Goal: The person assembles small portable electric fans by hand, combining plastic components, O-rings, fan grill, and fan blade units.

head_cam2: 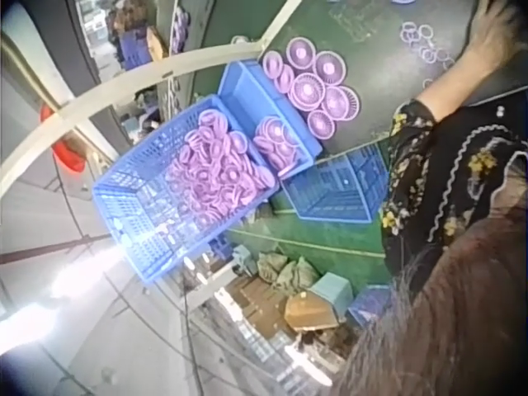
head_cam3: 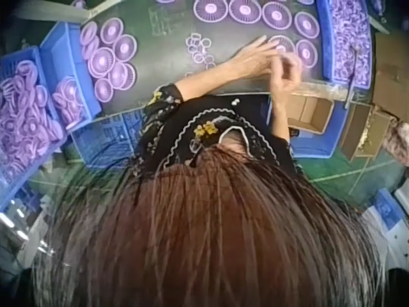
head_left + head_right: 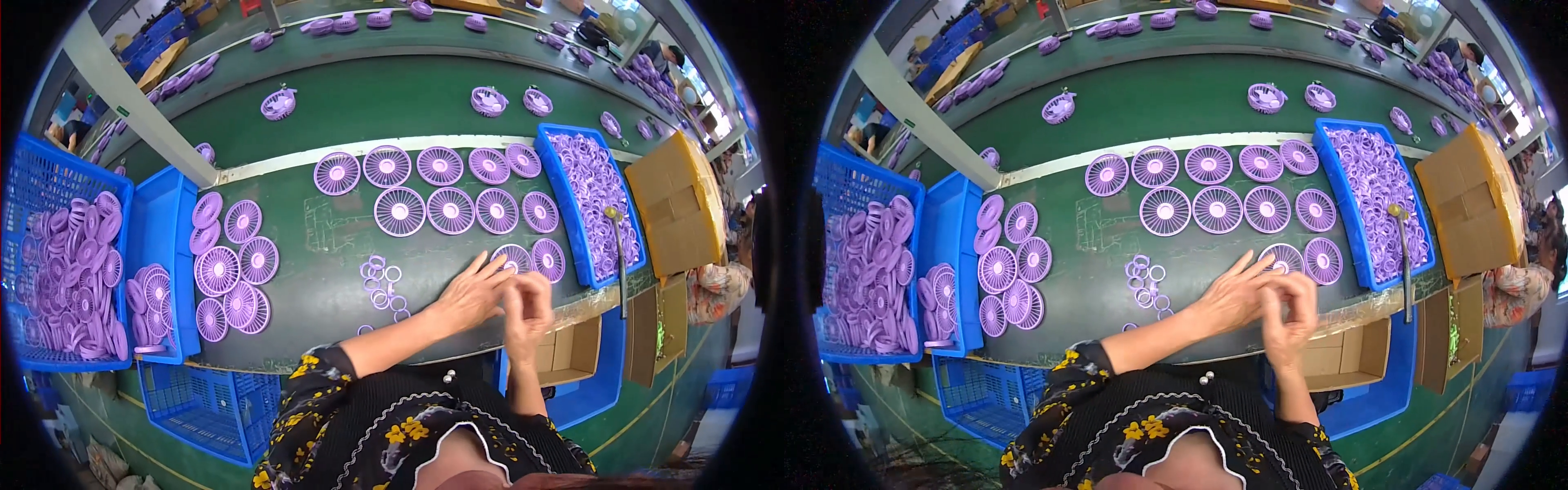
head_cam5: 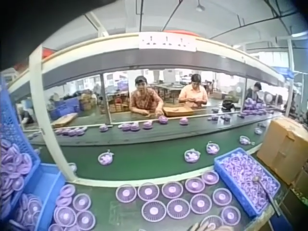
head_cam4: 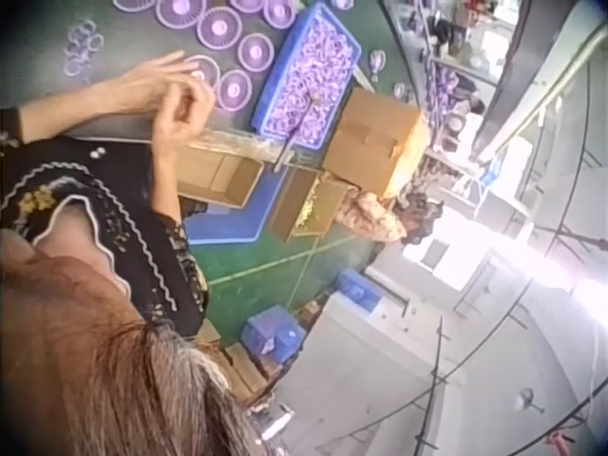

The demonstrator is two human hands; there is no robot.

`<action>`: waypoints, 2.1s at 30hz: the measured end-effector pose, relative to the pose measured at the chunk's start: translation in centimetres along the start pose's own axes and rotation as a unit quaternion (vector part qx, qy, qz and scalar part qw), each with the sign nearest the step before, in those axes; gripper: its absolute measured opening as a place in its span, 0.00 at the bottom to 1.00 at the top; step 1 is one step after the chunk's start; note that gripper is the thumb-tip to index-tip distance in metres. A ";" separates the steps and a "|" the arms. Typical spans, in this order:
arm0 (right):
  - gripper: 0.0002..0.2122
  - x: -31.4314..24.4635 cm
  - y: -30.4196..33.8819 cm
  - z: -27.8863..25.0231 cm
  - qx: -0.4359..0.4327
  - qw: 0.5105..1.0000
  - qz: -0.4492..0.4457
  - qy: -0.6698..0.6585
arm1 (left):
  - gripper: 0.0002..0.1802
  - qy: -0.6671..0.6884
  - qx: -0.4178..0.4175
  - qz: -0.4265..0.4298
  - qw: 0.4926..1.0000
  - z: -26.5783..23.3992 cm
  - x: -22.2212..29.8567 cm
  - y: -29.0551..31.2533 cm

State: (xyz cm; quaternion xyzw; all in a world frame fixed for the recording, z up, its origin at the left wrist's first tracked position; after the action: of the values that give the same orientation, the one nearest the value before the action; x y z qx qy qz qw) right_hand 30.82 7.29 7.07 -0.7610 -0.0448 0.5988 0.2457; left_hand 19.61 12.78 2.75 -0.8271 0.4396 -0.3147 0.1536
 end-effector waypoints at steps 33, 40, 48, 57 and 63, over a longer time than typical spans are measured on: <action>0.06 3.0 -0.7 11.7 -0.351 0.912 0.190 -0.095 | 0.08 0.014 0.324 -0.475 0.818 -22.6 -8.8 21.0; 0.05 2.9 -0.3 10.5 -0.308 0.881 0.292 -0.207 | 0.07 0.358 0.397 -0.433 0.726 -20.8 -8.1 19.0; 0.07 -0.7 -2.6 12.6 -0.319 0.906 0.225 -0.162 | 0.02 0.579 0.387 -0.380 0.610 -18.5 -6.2 16.5; 0.13 -3.0 -2.2 14.1 -0.320 0.884 0.202 -0.276 | 0.04 0.585 0.333 -0.405 0.619 -15.2 -5.4 14.5; 0.13 -4.8 -2.3 14.7 -0.339 0.927 0.085 -0.140 | 0.12 0.574 0.329 -0.416 0.624 -14.2 -4.9 14.7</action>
State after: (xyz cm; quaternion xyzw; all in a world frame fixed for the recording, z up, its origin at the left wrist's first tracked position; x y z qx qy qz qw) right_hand 16.33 12.25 9.89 -0.7086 -0.2135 0.6668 -0.0875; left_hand -1.01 8.82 3.72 -0.4676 -0.0852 -0.8797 -0.0150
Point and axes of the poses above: each hand's wrist, its own y-axis away from the middle knuckle, its own z-axis out of the palm, x = y × z, the point moved 3 cm from there along -y, towards the middle knuckle, and after that the axes turned 4 degrees about -y, right-handed, at the moved point
